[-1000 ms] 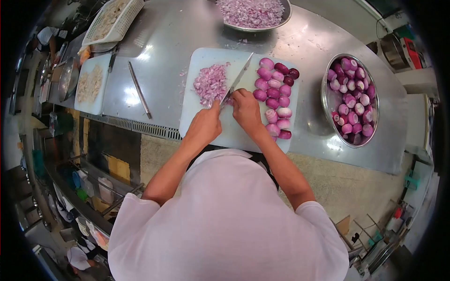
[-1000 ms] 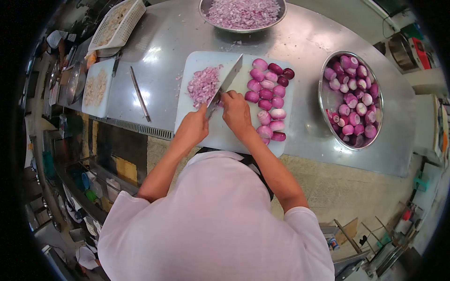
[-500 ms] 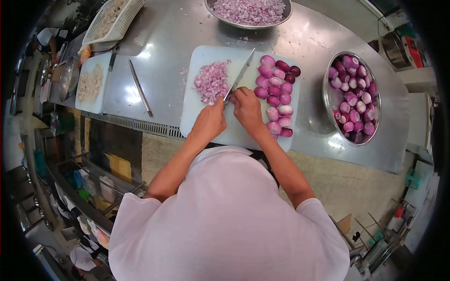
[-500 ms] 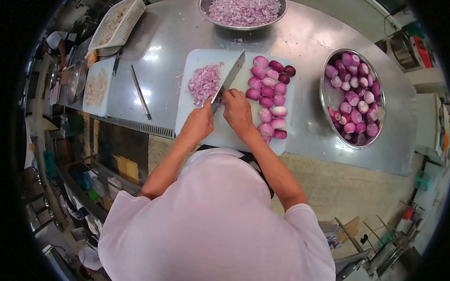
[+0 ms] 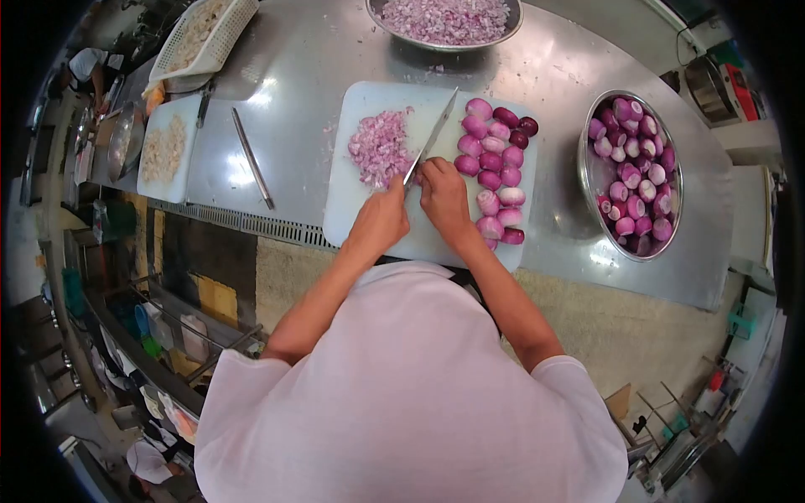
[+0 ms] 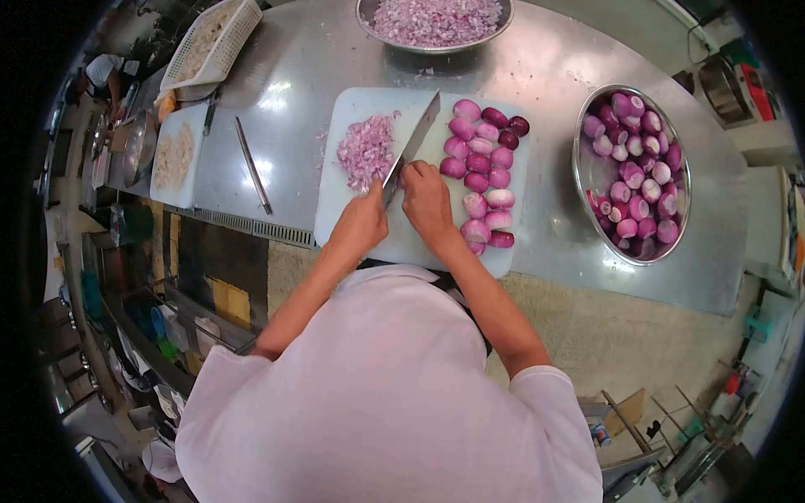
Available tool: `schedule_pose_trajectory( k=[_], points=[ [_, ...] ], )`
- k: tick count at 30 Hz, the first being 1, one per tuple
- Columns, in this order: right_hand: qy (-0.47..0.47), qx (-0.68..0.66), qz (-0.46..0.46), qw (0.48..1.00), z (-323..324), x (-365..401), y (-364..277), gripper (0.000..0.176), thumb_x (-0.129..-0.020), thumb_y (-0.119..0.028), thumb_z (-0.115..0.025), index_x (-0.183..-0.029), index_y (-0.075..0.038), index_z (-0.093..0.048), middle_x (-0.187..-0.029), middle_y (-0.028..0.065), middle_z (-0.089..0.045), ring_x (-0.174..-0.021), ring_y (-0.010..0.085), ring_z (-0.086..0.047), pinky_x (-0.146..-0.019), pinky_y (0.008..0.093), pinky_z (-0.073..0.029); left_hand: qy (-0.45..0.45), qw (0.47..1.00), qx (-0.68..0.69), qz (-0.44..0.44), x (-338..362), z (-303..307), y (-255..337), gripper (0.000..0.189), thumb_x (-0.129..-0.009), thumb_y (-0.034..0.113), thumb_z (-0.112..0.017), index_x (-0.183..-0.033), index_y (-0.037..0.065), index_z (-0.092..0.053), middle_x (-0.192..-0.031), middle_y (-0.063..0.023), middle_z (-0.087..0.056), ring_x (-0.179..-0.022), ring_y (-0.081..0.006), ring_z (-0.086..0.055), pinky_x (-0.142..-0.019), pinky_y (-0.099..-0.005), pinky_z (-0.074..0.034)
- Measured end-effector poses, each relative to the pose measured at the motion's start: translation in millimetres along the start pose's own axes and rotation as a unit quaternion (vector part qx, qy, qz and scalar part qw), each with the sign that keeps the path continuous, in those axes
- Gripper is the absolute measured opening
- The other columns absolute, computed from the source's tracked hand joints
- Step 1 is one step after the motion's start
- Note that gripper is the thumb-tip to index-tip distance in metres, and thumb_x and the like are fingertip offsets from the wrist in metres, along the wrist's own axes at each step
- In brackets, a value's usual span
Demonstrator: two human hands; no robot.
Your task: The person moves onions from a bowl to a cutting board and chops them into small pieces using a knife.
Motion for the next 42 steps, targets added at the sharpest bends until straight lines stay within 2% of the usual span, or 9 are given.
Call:
schedule_pose_trajectory(
  k=[12, 15, 18, 24, 26, 36, 39, 41, 42],
  points=[
    [0.003, -0.022, -0.014, 1.000, 1.5, 3.4, 3.3, 0.010, -0.074, 0.008, -0.056, -0.081, 0.000, -0.058, -0.083, 0.0162, -0.058, -0.081, 0.0366, -0.057, -0.071, 0.0460, -0.046, 0.005, 0.999, -0.019, -0.029, -3.0, 13.8, 16.1, 0.030, -0.079, -0.005, -0.054, -0.107, -0.010, -0.046, -0.069, -0.0304, -0.060, -0.069, -0.0497, -0.060, -0.061, -0.0563, -0.047],
    [-0.002, -0.030, -0.033, 0.999, -1.1, 7.2, 8.0, 0.010, -0.075, 0.007, -0.056, -0.081, 0.000, -0.058, -0.083, 0.0163, -0.058, -0.081, 0.0364, -0.057, -0.071, 0.0456, -0.047, -0.013, 1.000, -0.005, 0.018, 1.1, 3.0, 3.4, 0.031, -0.079, -0.005, -0.053, -0.109, -0.010, -0.046, -0.069, -0.0308, -0.060, -0.069, -0.0497, -0.060, -0.061, -0.0563, -0.047],
    [0.024, -0.031, -0.001, 0.999, 1.7, 9.0, 4.8, 0.011, -0.075, 0.006, -0.057, -0.084, 0.000, -0.061, -0.086, 0.0165, -0.060, -0.081, 0.0360, -0.057, -0.072, 0.0448, -0.048, 0.044, 0.997, -0.025, -0.055, -8.7, -0.1, 4.6, 0.030, -0.080, -0.005, -0.053, -0.109, -0.010, -0.045, -0.068, -0.0311, -0.059, -0.069, -0.0494, -0.061, -0.061, -0.0561, -0.047],
    [-0.009, 0.018, -0.027, 0.999, 4.0, 6.2, -1.8, 0.017, -0.076, 0.005, -0.058, -0.090, 0.000, -0.068, -0.091, 0.0172, -0.062, -0.083, 0.0368, -0.060, -0.073, 0.0449, -0.050, -0.013, 0.998, -0.028, 0.049, 1.2, 9.2, -5.4, 0.040, -0.082, -0.002, -0.055, -0.121, -0.008, -0.046, -0.069, -0.0290, -0.060, -0.070, -0.0479, -0.061, -0.064, -0.0548, -0.046],
    [-0.024, 0.022, -0.042, 0.999, -4.5, 9.0, 2.2, 0.016, -0.076, 0.005, -0.059, -0.089, 0.000, -0.068, -0.091, 0.0175, -0.062, -0.083, 0.0372, -0.061, -0.073, 0.0450, -0.050, 0.013, 0.999, -0.033, -0.009, -9.0, 7.2, -7.6, 0.029, -0.079, -0.005, -0.054, -0.108, -0.009, -0.048, -0.066, -0.0306, -0.059, -0.067, -0.0487, -0.061, -0.060, -0.0566, -0.046],
    [-0.029, -0.004, -0.063, 0.998, -4.8, -1.4, 15.9, 0.013, -0.074, 0.008, -0.061, -0.084, 0.002, -0.067, -0.085, 0.0179, -0.063, -0.078, 0.0383, -0.062, -0.071, 0.0442, -0.050, 0.035, 0.999, -0.029, -0.005, -4.2, 15.0, 5.2, 0.030, -0.078, -0.005, -0.054, -0.107, -0.008, -0.047, -0.066, -0.0306, -0.059, -0.067, -0.0488, -0.061, -0.060, -0.0571, -0.046],
    [-0.027, -0.021, -0.063, 0.997, -5.5, -2.1, 15.9, 0.013, -0.074, 0.008, -0.060, -0.083, 0.002, -0.067, -0.084, 0.0185, -0.063, -0.078, 0.0389, -0.062, -0.071, 0.0442, -0.050, 0.016, 1.000, -0.012, 0.022, -5.9, 6.3, -5.5, 0.036, -0.083, -0.002, -0.054, -0.117, -0.009, -0.047, -0.068, -0.0297, -0.059, -0.071, -0.0476, -0.061, -0.063, -0.0558, -0.046],
    [-0.029, -0.018, -0.065, 0.997, -8.6, 0.2, 18.2, 0.012, -0.074, 0.008, -0.060, -0.083, 0.002, -0.067, -0.084, 0.0186, -0.062, -0.078, 0.0389, -0.062, -0.071, 0.0443, -0.050, 0.041, 0.998, -0.002, -0.044, -15.9, -8.1, -4.6, 0.029, -0.079, -0.005, -0.053, -0.107, -0.009, -0.048, -0.069, -0.0319, -0.059, -0.071, -0.0501, -0.061, -0.063, -0.0560, -0.047],
    [-0.027, -0.013, -0.061, 0.998, -7.5, -1.5, 20.3, 0.012, -0.075, 0.008, -0.060, -0.083, 0.002, -0.066, -0.084, 0.0187, -0.062, -0.078, 0.0390, -0.062, -0.071, 0.0444, -0.050, 0.015, 1.000, -0.001, -0.012, -17.2, 2.2, 4.7, 0.025, -0.079, -0.005, -0.053, -0.103, -0.009, -0.048, -0.071, -0.0329, -0.060, -0.072, -0.0502, -0.061, -0.064, -0.0562, -0.047]
  ],
)
Point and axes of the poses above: each hand's wrist, its own x-axis away from the middle knuckle, its own z-axis out of the back of the hand, y = z × x, the point moved 8 cm from there along -x, towards the middle knuckle
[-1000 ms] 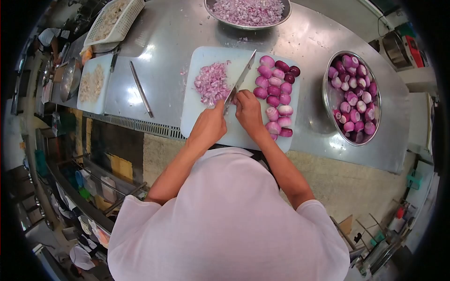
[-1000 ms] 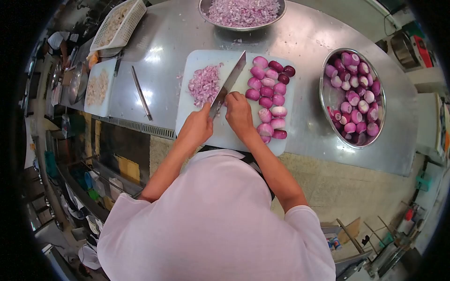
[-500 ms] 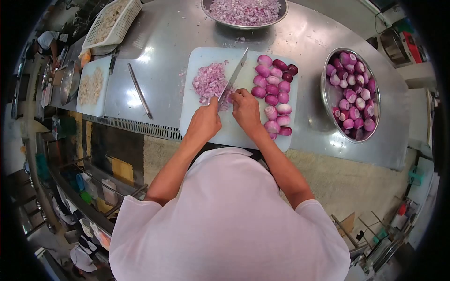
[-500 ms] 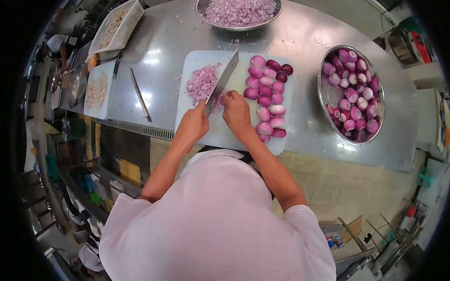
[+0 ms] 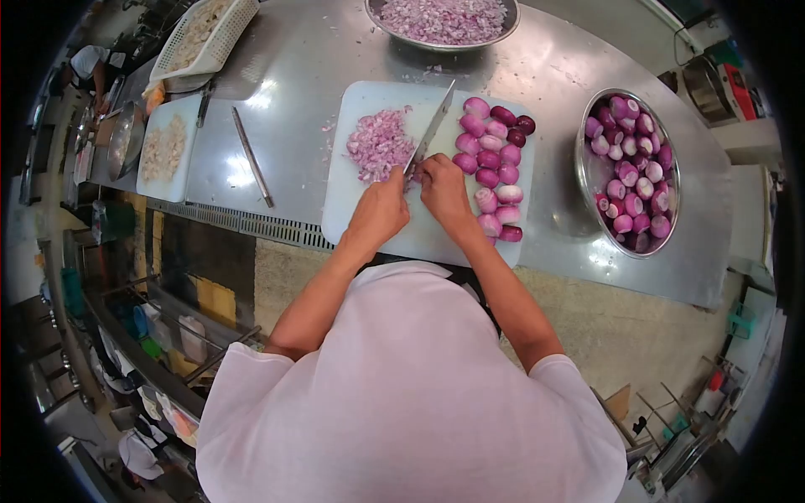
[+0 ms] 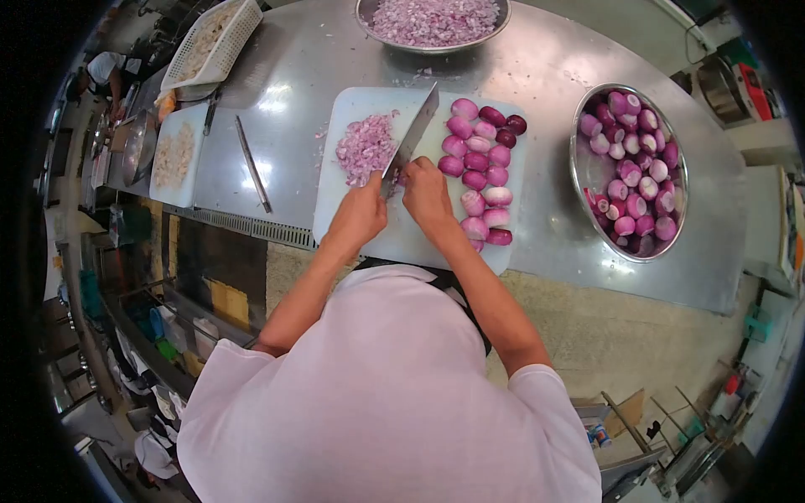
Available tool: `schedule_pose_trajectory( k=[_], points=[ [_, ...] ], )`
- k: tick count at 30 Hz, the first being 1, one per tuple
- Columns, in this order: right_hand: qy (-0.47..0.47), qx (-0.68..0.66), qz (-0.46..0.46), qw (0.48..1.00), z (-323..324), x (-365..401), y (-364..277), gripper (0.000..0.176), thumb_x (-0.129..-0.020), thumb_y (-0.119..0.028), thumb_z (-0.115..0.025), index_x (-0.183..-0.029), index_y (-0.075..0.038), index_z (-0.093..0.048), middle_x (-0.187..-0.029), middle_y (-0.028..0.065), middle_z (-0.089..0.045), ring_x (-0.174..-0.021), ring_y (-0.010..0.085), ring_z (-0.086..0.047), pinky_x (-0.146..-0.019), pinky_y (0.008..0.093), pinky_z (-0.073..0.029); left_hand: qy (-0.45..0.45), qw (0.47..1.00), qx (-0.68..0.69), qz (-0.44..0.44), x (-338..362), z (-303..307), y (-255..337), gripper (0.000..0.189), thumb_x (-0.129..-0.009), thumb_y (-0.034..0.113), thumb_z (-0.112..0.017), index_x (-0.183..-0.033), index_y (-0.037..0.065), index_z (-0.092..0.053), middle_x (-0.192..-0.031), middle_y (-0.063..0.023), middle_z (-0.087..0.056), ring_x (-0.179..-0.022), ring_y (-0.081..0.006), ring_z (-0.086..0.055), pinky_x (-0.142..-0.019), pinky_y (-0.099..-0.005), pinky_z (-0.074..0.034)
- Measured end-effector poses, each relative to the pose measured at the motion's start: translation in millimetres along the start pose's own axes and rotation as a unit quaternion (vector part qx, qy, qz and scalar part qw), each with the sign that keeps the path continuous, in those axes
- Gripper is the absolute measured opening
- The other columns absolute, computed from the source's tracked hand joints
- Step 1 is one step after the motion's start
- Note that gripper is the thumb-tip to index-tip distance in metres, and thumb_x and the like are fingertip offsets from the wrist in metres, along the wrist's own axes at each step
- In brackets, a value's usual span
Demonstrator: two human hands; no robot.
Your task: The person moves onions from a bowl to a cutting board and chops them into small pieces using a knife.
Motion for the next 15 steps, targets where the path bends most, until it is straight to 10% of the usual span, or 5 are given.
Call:
schedule_pose_trajectory(
  k=[15],
  points=[
    [0.003, -0.042, 0.020, 0.999, -0.7, 3.1, 0.0, 0.013, -0.077, 0.009, -0.056, -0.085, 0.001, -0.063, -0.090, 0.0185, -0.061, -0.082, 0.0400, -0.061, -0.072, 0.0484, -0.050, 0.020, 1.000, -0.010, 0.002, -3.5, -5.4, -4.5, 0.031, -0.081, -0.002, -0.056, -0.110, -0.009, -0.048, -0.071, -0.0312, -0.061, -0.071, -0.0492, -0.061, -0.063, -0.0558, -0.048]
  ],
)
Point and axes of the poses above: each hand's wrist, its own x-axis away from the middle knuckle, its own z-axis out of the back of the hand, y = z × x, the point moved 8 cm from there along -x, towards the middle knuckle
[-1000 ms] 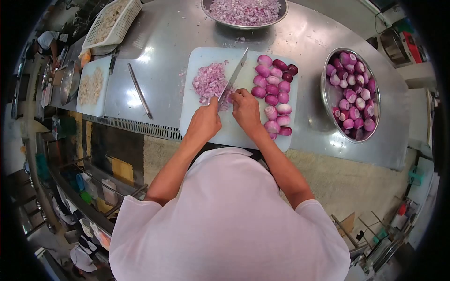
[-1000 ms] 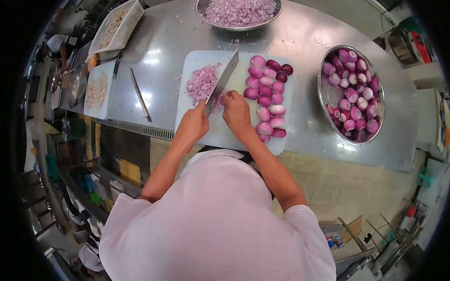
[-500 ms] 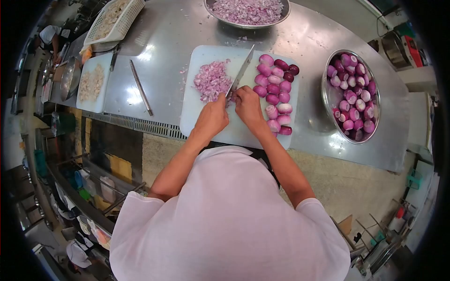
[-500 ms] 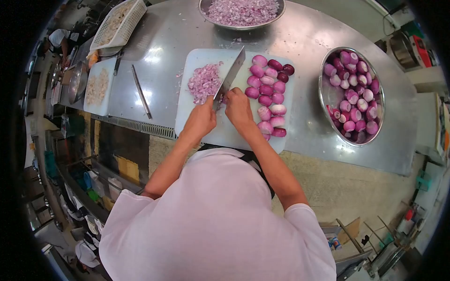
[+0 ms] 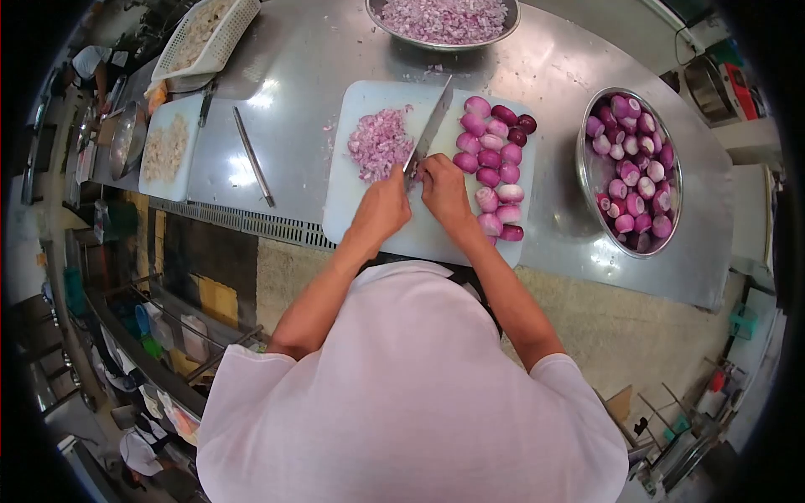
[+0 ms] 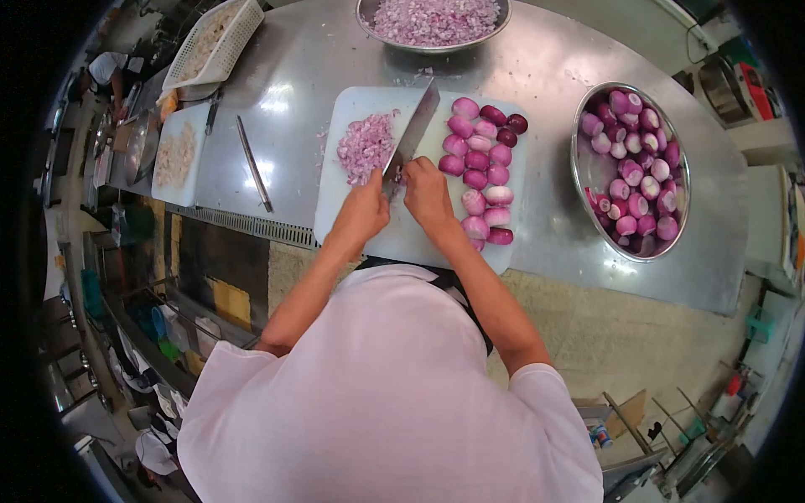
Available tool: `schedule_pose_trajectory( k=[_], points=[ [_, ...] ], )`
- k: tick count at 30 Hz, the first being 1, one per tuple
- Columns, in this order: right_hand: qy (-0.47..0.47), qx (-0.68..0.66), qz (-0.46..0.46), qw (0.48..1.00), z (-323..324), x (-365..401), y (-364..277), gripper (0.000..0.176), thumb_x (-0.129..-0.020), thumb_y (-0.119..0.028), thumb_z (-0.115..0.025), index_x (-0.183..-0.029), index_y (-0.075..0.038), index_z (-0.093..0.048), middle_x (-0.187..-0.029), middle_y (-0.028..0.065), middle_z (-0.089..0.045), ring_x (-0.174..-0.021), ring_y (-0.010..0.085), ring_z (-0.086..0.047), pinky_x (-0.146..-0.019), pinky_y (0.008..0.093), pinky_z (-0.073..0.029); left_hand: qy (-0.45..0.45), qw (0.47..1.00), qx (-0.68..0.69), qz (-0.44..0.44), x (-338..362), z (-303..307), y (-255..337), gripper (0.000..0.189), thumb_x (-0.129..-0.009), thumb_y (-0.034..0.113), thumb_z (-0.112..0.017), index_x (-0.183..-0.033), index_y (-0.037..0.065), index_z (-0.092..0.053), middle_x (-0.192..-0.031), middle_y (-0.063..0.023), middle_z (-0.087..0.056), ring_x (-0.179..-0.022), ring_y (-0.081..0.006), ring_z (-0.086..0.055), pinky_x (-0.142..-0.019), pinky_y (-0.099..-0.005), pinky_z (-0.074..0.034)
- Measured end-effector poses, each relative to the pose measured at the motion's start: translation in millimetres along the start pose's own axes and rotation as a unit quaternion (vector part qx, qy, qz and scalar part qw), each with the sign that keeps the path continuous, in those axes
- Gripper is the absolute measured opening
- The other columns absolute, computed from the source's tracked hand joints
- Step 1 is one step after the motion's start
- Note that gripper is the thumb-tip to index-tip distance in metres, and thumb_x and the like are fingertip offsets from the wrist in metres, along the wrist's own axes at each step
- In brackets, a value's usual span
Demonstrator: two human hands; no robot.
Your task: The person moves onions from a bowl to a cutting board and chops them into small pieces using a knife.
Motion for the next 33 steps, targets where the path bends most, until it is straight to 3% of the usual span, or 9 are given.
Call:
schedule_pose_trajectory(
  k=[4, 6, 13, 15, 22, 28, 30, 33],
  points=[
    [-0.005, 0.040, 0.047, 0.998, 3.9, -3.3, -7.6, 0.013, -0.076, 0.007, -0.057, -0.085, 0.000, -0.063, -0.088, 0.0168, -0.061, -0.084, 0.0378, -0.061, -0.073, 0.0482, -0.050, -0.002, 1.000, -0.010, -0.017, 11.5, 22.5, 3.1, 0.033, -0.081, -0.002, -0.055, -0.112, -0.009, -0.047, -0.070, -0.0308, -0.061, -0.070, -0.0493, -0.061, -0.062, -0.0552, -0.048],
    [-0.031, 0.038, 0.040, 0.998, 2.4, -1.7, -8.1, 0.011, -0.076, 0.005, -0.059, -0.084, -0.001, -0.062, -0.087, 0.0158, -0.061, -0.085, 0.0367, -0.060, -0.073, 0.0481, -0.049, -0.008, 0.999, -0.009, 0.039, 17.8, 15.1, -6.7, 0.034, -0.080, -0.004, -0.055, -0.112, -0.009, -0.048, -0.069, -0.0308, -0.060, -0.069, -0.0495, -0.061, -0.062, -0.0554, -0.048],
    [-0.062, 0.071, -0.014, 0.995, -3.1, -3.9, -11.9, 0.008, -0.077, 0.003, -0.058, -0.083, -0.001, -0.062, -0.084, 0.0175, -0.060, -0.083, 0.0381, -0.060, -0.072, 0.0481, -0.049, -0.014, 0.999, 0.002, 0.037, 15.5, 13.9, -6.4, 0.034, -0.081, -0.004, -0.053, -0.114, -0.010, -0.048, -0.071, -0.0313, -0.061, -0.070, -0.0493, -0.061, -0.063, -0.0560, -0.047],
    [-0.049, 0.090, 0.000, 0.995, -1.8, -1.1, -13.2, 0.008, -0.077, 0.003, -0.059, -0.083, 0.000, -0.062, -0.083, 0.0194, -0.060, -0.082, 0.0397, -0.060, -0.071, 0.0489, -0.049, 0.024, 0.999, -0.017, -0.012, 9.2, 1.6, -4.6, 0.030, -0.084, 0.000, -0.054, -0.112, -0.006, -0.047, -0.068, -0.0295, -0.060, -0.070, -0.0485, -0.061, -0.062, -0.0557, -0.046],
    [-0.066, 0.061, -0.028, 0.996, -1.3, 0.0, -7.2, 0.008, -0.076, 0.004, -0.058, -0.084, 0.003, -0.061, -0.083, 0.0214, -0.059, -0.081, 0.0419, -0.061, -0.071, 0.0494, -0.049, -0.011, 0.999, 0.023, 0.040, 11.2, 8.3, -0.8, 0.030, -0.082, -0.003, -0.053, -0.111, -0.008, -0.050, -0.072, -0.0316, -0.061, -0.072, -0.0498, -0.061, -0.065, -0.0556, -0.048],
    [-0.048, 0.069, -0.016, 0.996, 0.7, -1.5, -4.8, 0.010, -0.077, 0.005, -0.056, -0.085, 0.003, -0.062, -0.083, 0.0216, -0.059, -0.080, 0.0427, -0.061, -0.070, 0.0492, -0.049, 0.031, 0.999, 0.020, -0.013, 2.8, 10.5, 2.8, 0.022, -0.084, 0.001, -0.054, -0.105, -0.005, -0.050, -0.073, -0.0307, -0.060, -0.073, -0.0493, -0.060, -0.064, -0.0552, -0.046],
    [-0.038, 0.056, -0.004, 0.998, 3.3, 3.4, -6.0, 0.009, -0.078, 0.005, -0.056, -0.084, 0.004, -0.061, -0.084, 0.0220, -0.060, -0.079, 0.0433, -0.061, -0.070, 0.0492, -0.050, -0.005, 0.999, 0.029, 0.044, 1.9, -7.4, -3.1, 0.023, -0.085, 0.001, -0.053, -0.106, -0.005, -0.050, -0.074, -0.0313, -0.060, -0.074, -0.0492, -0.061, -0.065, -0.0552, -0.045],
    [-0.026, 0.043, 0.005, 0.999, 6.9, 4.4, -7.7, 0.008, -0.078, 0.004, -0.056, -0.084, 0.004, -0.062, -0.085, 0.0225, -0.061, -0.079, 0.0431, -0.061, -0.071, 0.0491, -0.050, -0.018, 0.998, 0.039, 0.047, 0.0, 2.5, 1.7, 0.024, -0.085, 0.001, -0.053, -0.108, -0.004, -0.050, -0.076, -0.0318, -0.060, -0.077, -0.0488, -0.061, -0.067, -0.0549, -0.046]
  ],
)
Point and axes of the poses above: each hand's wrist, its own x-axis away from the middle knuckle, its own z-axis out of the back of the hand, y = z × x, the point moved 8 cm from there along -x, towards the middle knuckle
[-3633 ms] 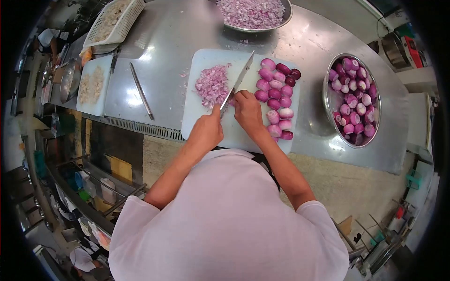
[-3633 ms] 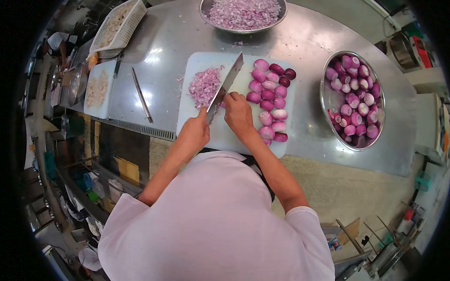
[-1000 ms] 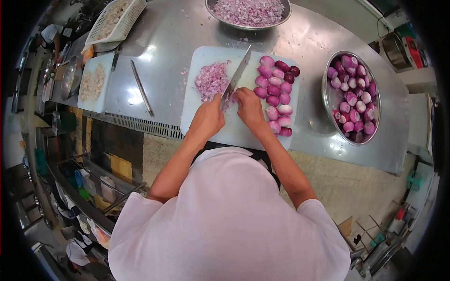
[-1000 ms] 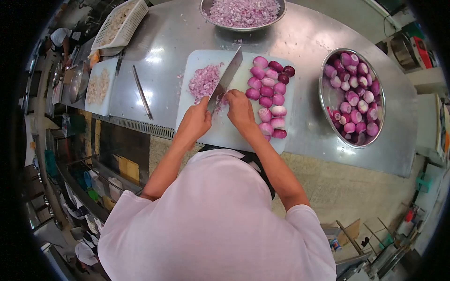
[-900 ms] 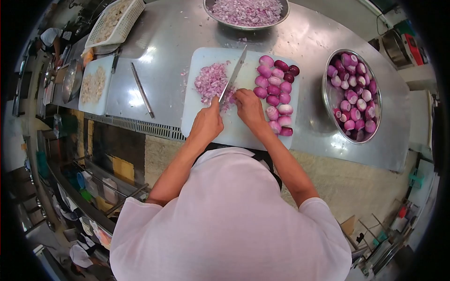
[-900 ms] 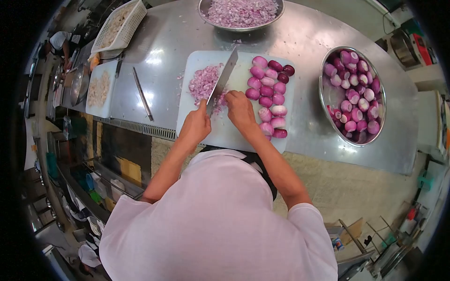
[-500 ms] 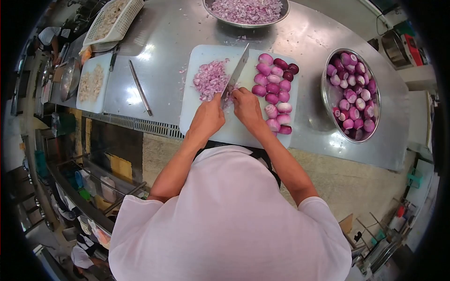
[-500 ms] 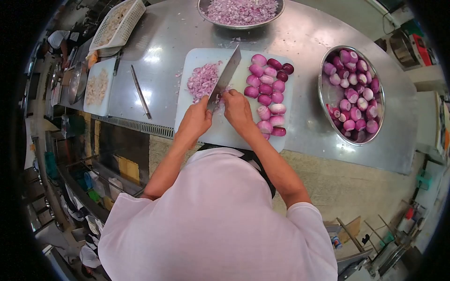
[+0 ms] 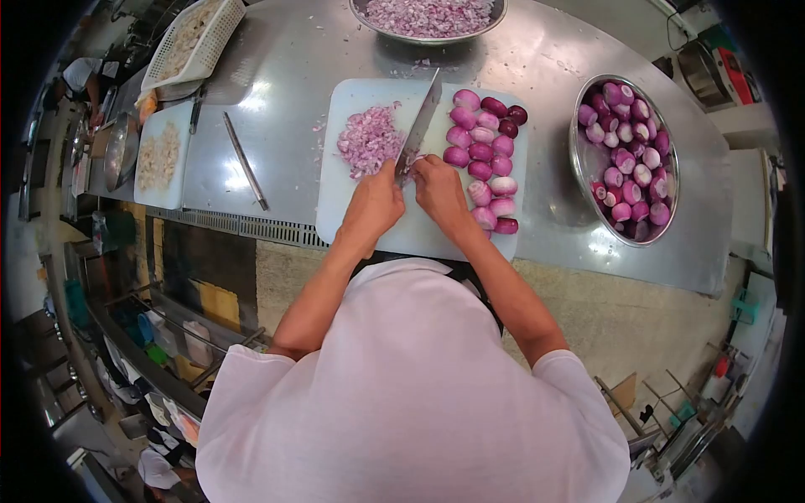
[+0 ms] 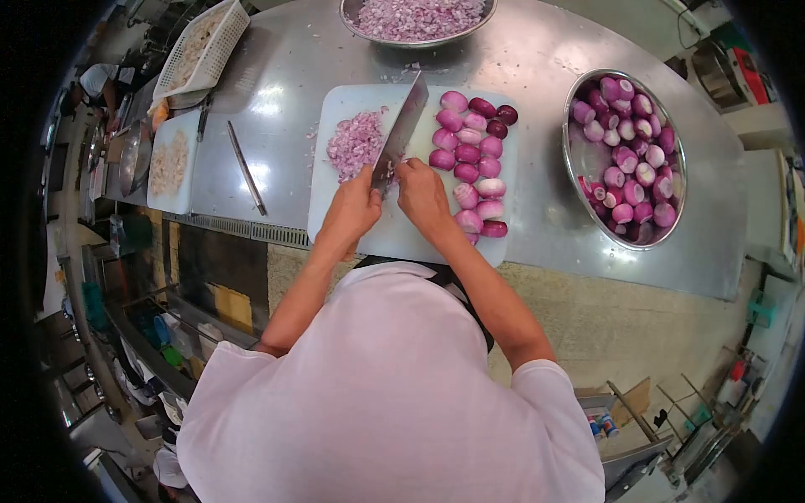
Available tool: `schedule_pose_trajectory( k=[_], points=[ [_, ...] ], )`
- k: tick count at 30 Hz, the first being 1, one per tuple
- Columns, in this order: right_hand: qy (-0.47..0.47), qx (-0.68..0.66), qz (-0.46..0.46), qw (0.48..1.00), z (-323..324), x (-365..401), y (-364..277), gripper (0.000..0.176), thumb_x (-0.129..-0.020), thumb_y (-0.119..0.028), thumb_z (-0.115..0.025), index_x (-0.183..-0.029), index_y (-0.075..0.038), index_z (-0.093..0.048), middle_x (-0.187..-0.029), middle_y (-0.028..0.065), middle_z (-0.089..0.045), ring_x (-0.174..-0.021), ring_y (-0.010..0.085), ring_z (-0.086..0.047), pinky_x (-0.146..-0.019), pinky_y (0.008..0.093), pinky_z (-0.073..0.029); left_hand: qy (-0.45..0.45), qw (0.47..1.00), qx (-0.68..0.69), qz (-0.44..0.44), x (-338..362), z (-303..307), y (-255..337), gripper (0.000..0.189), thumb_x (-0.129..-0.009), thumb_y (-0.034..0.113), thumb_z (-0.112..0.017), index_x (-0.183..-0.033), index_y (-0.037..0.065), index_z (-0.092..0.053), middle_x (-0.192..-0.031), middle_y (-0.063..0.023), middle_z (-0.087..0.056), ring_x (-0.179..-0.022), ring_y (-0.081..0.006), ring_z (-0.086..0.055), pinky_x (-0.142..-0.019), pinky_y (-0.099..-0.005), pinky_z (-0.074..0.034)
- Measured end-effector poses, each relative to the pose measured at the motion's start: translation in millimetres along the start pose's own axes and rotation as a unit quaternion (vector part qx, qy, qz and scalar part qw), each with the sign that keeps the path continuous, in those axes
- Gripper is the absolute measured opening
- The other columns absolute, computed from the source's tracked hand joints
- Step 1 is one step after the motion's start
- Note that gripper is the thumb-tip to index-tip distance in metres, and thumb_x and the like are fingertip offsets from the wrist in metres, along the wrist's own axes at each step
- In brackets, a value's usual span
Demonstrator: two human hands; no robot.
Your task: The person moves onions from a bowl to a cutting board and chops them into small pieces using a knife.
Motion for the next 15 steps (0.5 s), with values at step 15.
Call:
schedule_pose_trajectory(
  k=[15],
  points=[
    [-0.008, 0.024, -0.021, 0.999, 5.6, 2.3, 1.9, 0.006, -0.077, 0.002, -0.058, -0.080, 0.004, -0.063, -0.079, 0.0226, -0.061, -0.075, 0.0423, -0.062, -0.067, 0.0494, -0.050, 0.005, 1.000, 0.003, -0.007, -3.1, -4.4, 7.5, 0.022, -0.085, 0.002, -0.053, -0.105, -0.005, -0.050, -0.073, -0.0301, -0.060, -0.075, -0.0499, -0.060, -0.067, -0.0557, -0.046]
  ],
)
Point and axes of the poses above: each hand's wrist, its own x-axis away from the middle knuckle, its own z-axis out of the back of the hand, y = z × x, the point moved 8 cm from there along -x, towards the middle knuckle
